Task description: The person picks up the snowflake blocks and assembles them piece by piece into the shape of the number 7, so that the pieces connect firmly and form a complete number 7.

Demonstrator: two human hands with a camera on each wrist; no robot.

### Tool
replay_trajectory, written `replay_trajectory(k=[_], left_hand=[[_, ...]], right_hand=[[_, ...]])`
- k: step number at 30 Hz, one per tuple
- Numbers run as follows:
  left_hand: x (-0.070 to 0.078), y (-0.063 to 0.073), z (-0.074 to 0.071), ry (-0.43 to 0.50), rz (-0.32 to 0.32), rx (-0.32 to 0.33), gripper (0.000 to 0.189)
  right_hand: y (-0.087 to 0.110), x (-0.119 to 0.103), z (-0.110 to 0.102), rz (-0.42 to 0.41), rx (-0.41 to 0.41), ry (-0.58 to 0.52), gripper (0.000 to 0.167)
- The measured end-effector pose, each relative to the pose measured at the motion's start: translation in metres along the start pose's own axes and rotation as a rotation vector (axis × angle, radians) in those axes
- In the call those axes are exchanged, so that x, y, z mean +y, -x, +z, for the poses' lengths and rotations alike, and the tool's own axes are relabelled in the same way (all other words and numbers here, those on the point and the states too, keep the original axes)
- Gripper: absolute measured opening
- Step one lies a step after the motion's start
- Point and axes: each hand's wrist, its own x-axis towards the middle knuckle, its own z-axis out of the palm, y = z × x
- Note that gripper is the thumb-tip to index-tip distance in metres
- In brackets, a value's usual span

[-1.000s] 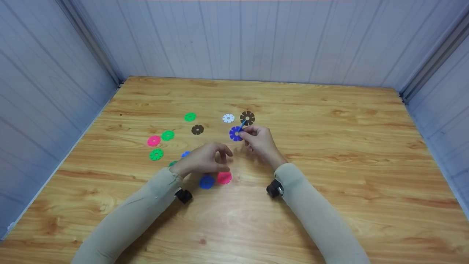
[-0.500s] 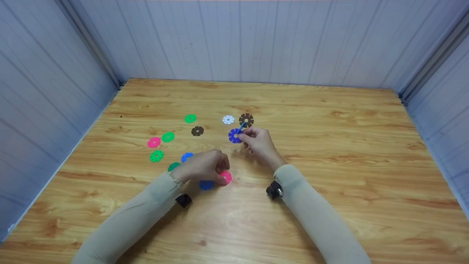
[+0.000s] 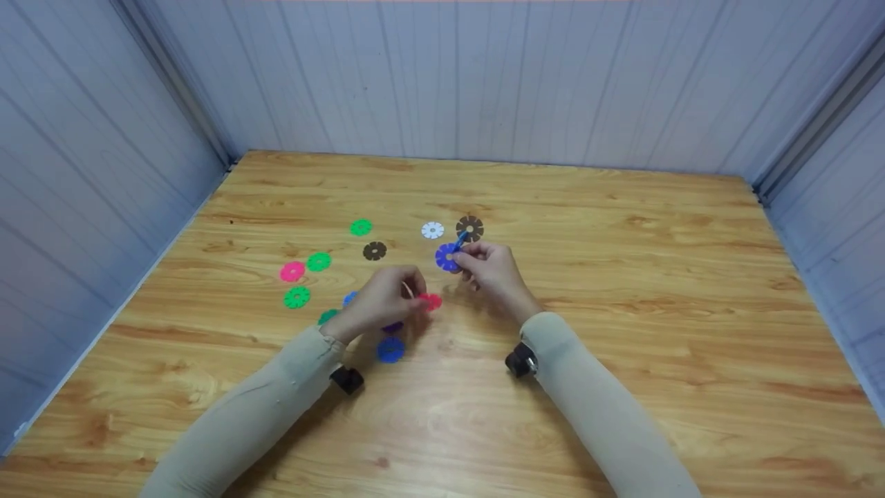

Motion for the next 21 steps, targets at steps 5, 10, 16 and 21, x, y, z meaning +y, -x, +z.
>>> replay_trajectory(k=[5,10,16,21], left_hand=[[0.0003,-0.0007,-0.0005,0.072,0.035,0.142,0.012],[0.0015,-0.0029,0.0013,-0.014,0.089,0.260,0.014],[0.0032,-0.0061,0.0009,-0.099,0.143,0.331,0.017],[0.0041,-0.0054,0.0017,-0.140,0.170,0.381,0.020]], right_hand=[[-0.0013,0.0004,0.0002,-0.003,0.010,-0.011,0.005],[-0.0012,-0.0001,0.0007,0.001,0.012,-0.038,0.006],[-0.0022,-0.0032,0.0031,0.004,0.002,-0.074,0.012],[-0.0013,-0.0018,0.0057,0.005,-0.029,-0.076,0.013]])
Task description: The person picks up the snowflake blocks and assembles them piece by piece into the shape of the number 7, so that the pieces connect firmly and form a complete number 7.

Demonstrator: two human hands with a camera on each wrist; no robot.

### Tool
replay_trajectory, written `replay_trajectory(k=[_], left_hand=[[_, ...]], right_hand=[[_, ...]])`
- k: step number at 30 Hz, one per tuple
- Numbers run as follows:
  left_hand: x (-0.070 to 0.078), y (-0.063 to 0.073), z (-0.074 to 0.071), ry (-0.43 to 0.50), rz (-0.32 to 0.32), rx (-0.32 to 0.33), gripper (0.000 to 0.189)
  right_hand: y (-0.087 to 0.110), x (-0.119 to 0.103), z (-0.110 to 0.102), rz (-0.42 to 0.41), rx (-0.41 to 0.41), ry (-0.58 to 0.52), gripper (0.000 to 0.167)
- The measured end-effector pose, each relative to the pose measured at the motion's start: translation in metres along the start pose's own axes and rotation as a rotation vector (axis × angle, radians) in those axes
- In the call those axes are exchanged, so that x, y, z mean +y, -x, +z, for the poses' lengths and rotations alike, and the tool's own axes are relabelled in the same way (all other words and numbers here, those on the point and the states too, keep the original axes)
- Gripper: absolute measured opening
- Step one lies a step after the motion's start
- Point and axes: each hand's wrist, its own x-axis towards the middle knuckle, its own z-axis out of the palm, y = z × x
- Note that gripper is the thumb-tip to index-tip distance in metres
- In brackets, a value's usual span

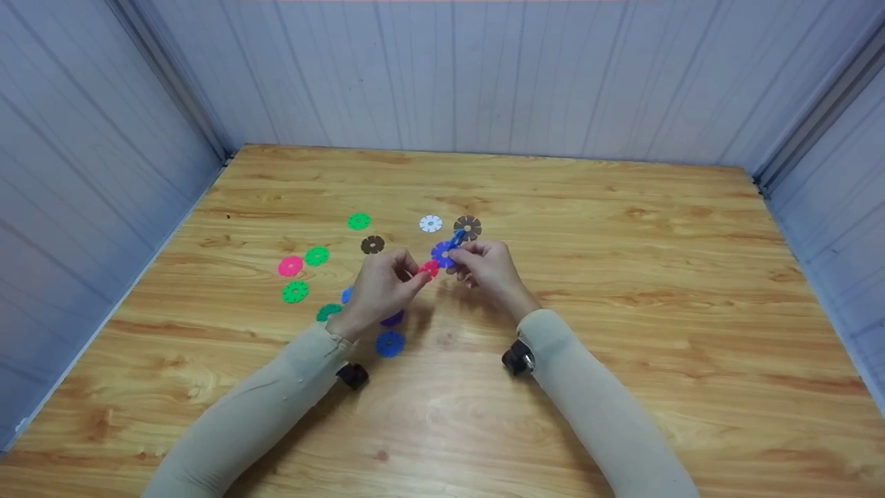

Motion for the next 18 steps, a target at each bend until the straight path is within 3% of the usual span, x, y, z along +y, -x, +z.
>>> replay_trajectory(k=[5,10,18], left_hand=[[0.0035,-0.0016,0.0015,-0.008,0.022,0.044,0.020],[0.0044,-0.0005,0.0014,-0.003,0.038,0.078,0.017],[0.0092,-0.0015,0.0041,0.040,0.071,0.098,0.016]], right_hand=[[0.0001,0.0010,0.0017,-0.028,-0.003,0.009,0.020],[0.0026,0.0024,0.0068,-0.052,-0.057,0.035,0.030],[0.0088,-0.0040,0.0064,-0.014,-0.143,-0.001,0.033]])
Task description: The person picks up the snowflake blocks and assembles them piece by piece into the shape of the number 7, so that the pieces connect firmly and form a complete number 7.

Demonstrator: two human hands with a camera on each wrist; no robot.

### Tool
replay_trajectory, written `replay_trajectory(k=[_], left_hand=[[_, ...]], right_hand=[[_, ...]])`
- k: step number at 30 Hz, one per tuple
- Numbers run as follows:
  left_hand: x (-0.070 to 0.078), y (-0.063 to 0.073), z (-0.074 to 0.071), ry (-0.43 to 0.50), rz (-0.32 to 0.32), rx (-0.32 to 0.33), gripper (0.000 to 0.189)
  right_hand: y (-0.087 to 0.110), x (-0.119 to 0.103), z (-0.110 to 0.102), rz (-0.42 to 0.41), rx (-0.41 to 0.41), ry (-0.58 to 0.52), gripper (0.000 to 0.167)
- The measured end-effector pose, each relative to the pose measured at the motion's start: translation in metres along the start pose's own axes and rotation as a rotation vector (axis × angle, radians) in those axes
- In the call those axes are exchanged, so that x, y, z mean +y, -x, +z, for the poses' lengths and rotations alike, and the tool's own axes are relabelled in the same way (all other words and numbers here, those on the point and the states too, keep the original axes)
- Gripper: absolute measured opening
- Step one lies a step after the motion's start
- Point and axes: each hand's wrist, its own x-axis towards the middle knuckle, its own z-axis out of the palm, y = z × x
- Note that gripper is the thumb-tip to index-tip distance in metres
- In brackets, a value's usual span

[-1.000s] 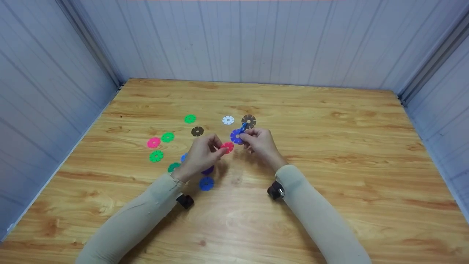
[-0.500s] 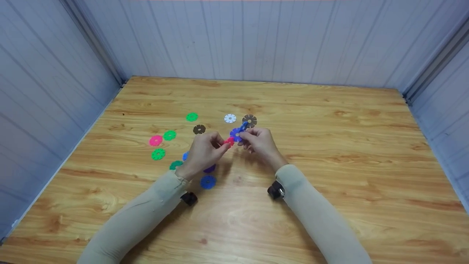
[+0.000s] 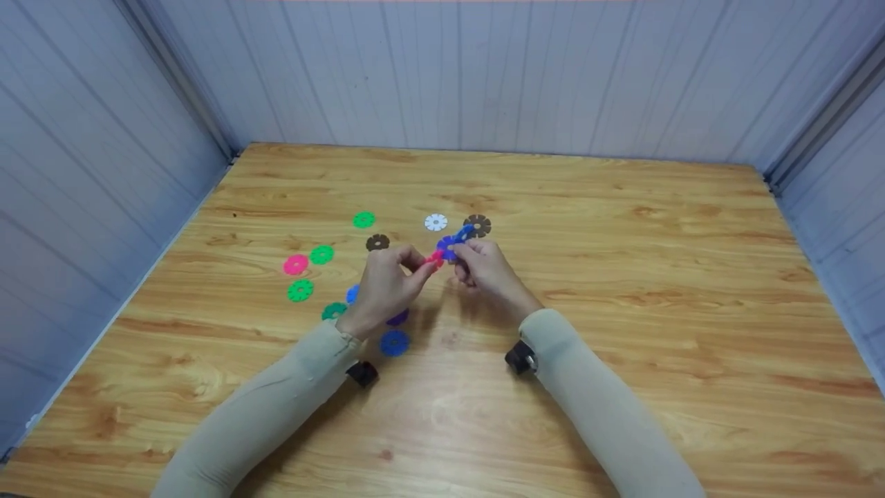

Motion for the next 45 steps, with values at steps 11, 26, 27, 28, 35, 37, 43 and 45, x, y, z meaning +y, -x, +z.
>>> replay_trajectory(k=[11,26,27,28,35,37,43,45], left_hand=[[0.001,-0.002,0.000,0.026,0.051,0.041,0.015],[-0.002,-0.004,0.006,0.096,0.055,0.056,0.015],[-0.002,-0.004,0.006,0.098,0.050,0.048,0.015],[-0.002,-0.004,0.006,0.100,0.044,0.039,0.015],[-0.005,-0.002,0.004,0.126,-0.037,0.008,0.017],[-0.006,-0.001,0.004,0.171,-0.077,0.013,0.018],[-0.007,-0.002,0.004,0.287,-0.157,-0.023,0.016],[-0.008,-0.001,0.003,0.297,-0.178,-0.068,0.015]], right_hand=[[0.002,-0.007,0.004,0.030,-0.112,-0.101,0.024],[0.000,-0.012,0.001,0.015,-0.079,-0.021,0.025],[-0.001,-0.012,0.001,0.010,-0.066,-0.004,0.025],[-0.001,-0.011,0.000,0.008,-0.054,0.012,0.025],[0.000,-0.006,0.001,-0.005,0.004,0.096,0.031],[0.001,-0.005,0.002,-0.019,0.010,0.105,0.033],[0.002,-0.006,0.002,-0.061,0.044,0.182,0.036],[0.002,-0.006,0.002,-0.068,0.045,0.232,0.035]])
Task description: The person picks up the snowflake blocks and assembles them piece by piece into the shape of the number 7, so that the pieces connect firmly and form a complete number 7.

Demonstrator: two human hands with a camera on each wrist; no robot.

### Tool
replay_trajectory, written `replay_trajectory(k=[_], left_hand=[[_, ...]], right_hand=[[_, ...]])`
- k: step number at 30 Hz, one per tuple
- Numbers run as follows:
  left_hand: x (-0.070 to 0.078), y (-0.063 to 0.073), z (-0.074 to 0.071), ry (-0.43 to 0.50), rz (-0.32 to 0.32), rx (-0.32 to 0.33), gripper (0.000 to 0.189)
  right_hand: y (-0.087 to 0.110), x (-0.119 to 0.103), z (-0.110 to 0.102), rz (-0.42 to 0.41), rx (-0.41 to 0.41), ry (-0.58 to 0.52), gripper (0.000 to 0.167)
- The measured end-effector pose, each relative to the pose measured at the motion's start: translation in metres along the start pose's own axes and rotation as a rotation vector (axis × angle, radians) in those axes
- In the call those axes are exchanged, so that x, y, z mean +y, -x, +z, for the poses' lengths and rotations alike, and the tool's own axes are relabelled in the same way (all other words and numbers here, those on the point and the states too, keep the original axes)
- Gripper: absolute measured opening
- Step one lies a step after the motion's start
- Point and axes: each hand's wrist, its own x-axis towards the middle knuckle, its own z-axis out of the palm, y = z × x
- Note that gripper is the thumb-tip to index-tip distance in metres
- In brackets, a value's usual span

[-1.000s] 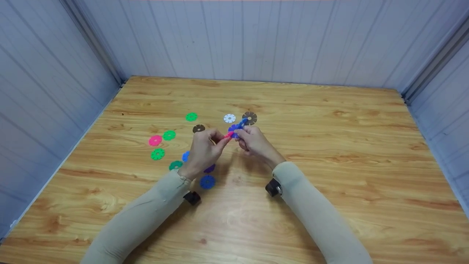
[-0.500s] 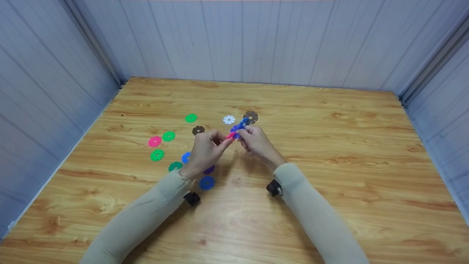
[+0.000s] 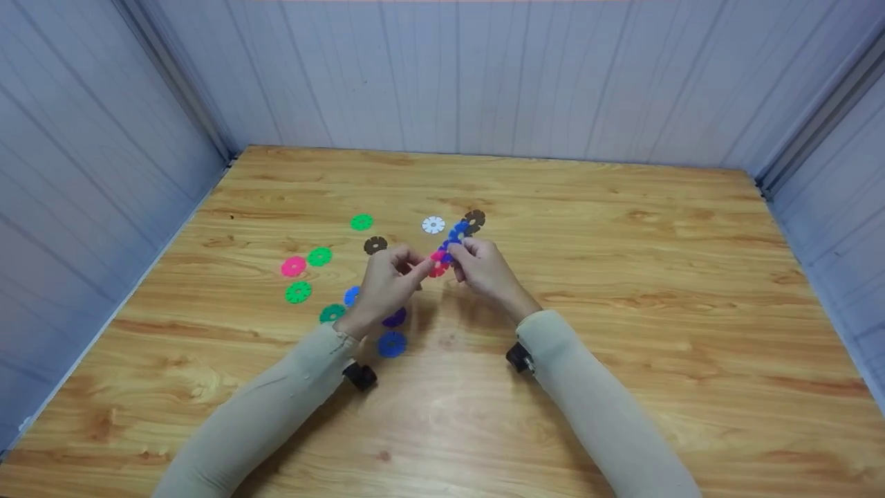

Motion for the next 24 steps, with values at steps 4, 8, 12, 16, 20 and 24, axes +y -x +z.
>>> replay_trajectory(k=[4,8,12,16,20,24], left_hand=[[-0.001,0.001,-0.002,0.017,-0.069,-0.089,0.005],[0.000,0.000,-0.001,0.086,-0.138,-0.128,0.005],[0.000,-0.001,0.001,0.175,-0.189,-0.120,0.005],[0.000,-0.001,0.001,0.209,-0.222,-0.102,0.006],[0.000,-0.001,-0.001,0.220,-0.228,-0.086,0.007],[-0.001,-0.002,-0.001,0.185,-0.211,-0.061,0.006]], right_hand=[[0.002,-0.003,0.002,-0.036,-0.003,0.122,0.033],[0.005,-0.006,0.004,-0.077,0.014,0.178,0.037],[0.004,0.005,-0.001,-0.084,0.034,0.154,0.044],[0.007,0.008,-0.004,-0.076,0.031,0.148,0.046],[0.008,0.011,-0.006,-0.092,0.015,0.166,0.041],[0.008,0.011,-0.007,-0.099,-0.014,0.179,0.035]])
